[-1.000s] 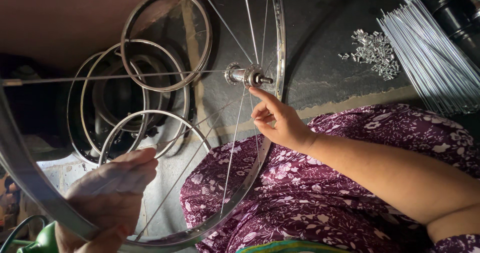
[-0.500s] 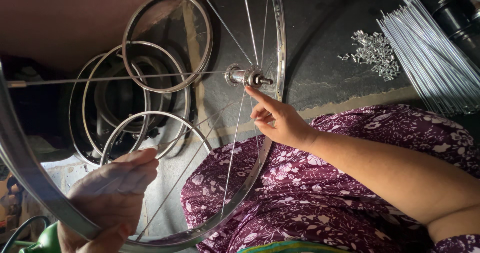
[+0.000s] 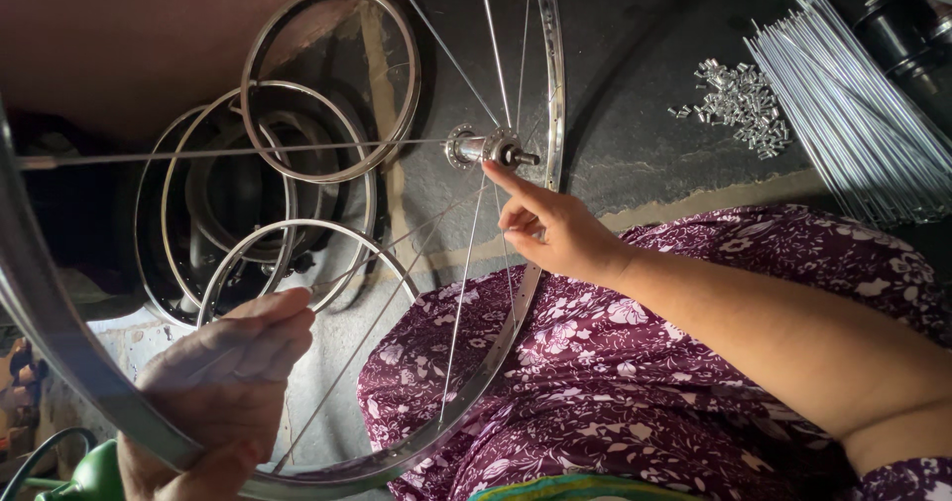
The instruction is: The person inserts metal spokes into the holes of a bicycle rim and hub, then secures them with nuts. The person works on one wheel at a time, using both hands to thread and tighten each spoke.
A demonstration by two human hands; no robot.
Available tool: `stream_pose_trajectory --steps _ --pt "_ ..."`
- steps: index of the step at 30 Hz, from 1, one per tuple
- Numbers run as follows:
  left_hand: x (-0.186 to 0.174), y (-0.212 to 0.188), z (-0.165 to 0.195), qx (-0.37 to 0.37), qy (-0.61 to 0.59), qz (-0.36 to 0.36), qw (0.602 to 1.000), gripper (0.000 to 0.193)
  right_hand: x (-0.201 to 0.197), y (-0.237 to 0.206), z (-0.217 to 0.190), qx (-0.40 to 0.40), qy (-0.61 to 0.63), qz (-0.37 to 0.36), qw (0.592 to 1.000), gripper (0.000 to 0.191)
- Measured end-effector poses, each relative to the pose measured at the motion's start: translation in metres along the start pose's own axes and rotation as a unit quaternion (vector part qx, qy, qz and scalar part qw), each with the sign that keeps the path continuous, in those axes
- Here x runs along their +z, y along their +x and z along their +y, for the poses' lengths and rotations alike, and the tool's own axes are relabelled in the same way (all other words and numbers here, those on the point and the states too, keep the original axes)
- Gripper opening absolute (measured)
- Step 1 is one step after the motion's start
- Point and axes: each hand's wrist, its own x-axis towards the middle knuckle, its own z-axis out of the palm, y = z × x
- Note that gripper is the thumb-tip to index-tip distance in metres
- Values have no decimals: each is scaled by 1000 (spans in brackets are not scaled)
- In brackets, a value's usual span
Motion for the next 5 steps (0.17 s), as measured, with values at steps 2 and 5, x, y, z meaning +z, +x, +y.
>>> stream_pose_trajectory --steps 2,5 --pt "2 -1 -1 13 15 0 1000 70 1 0 6 -37 -40 41 998 85" --pt "15 -11 -7 40 37 28 998 60 0 0 17 -50 -83 88 991 77"
